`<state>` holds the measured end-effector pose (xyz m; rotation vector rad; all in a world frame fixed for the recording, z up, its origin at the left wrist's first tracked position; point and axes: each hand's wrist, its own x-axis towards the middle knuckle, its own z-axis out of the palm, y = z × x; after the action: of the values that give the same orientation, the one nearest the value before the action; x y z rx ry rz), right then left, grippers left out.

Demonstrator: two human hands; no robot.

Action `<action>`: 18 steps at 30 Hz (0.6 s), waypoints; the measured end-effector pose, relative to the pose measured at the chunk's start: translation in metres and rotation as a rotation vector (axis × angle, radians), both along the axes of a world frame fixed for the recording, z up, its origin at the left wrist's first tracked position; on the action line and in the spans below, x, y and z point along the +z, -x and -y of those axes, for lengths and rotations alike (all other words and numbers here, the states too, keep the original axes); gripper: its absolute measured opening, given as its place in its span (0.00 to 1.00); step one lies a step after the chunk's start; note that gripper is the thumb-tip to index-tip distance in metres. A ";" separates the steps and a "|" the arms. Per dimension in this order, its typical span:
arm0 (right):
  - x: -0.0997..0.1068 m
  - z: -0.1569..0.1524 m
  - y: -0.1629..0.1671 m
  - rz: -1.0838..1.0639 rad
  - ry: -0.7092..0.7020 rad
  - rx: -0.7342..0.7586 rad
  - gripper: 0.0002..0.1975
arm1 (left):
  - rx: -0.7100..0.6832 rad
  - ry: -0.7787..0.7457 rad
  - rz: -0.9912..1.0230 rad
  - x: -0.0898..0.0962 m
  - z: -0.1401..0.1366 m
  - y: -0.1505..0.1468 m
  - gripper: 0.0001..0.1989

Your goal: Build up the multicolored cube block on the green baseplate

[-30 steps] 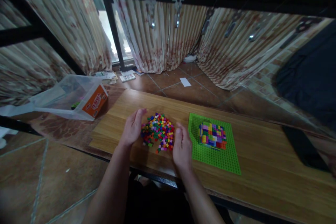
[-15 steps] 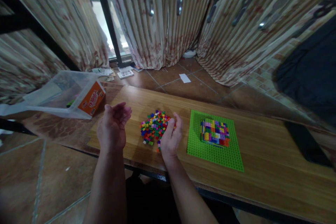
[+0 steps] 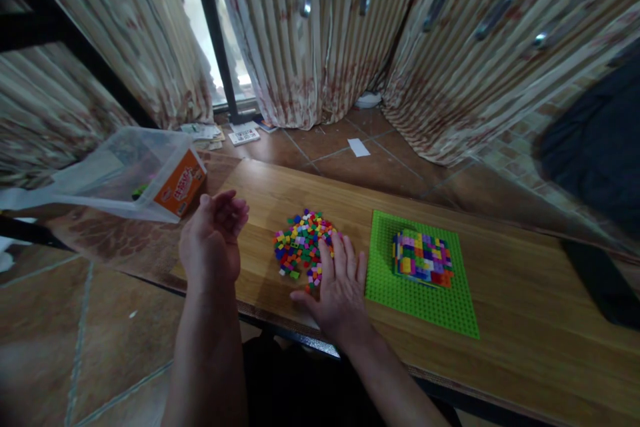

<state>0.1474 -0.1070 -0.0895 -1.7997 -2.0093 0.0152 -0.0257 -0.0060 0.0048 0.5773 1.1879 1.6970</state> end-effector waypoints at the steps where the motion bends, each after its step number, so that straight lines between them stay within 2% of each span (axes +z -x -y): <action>1: 0.000 -0.006 -0.004 0.010 0.005 0.006 0.50 | -0.002 0.000 -0.003 0.000 0.000 0.000 0.22; 8: 0.012 -0.034 -0.011 -0.013 -0.024 0.024 0.41 | -0.012 0.012 -0.039 -0.001 -0.001 0.000 0.23; 14: 0.033 -0.057 0.018 -0.067 -0.001 0.208 0.17 | -0.051 0.006 -0.048 -0.002 0.000 -0.004 0.18; 18: 0.037 -0.072 0.028 -0.084 0.030 0.269 0.12 | -0.064 0.014 -0.055 -0.003 0.000 -0.005 0.15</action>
<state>0.1190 -0.0353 -0.0527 -1.5072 -2.1839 0.1998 -0.0207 -0.0055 0.0018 0.6503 1.2069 1.6262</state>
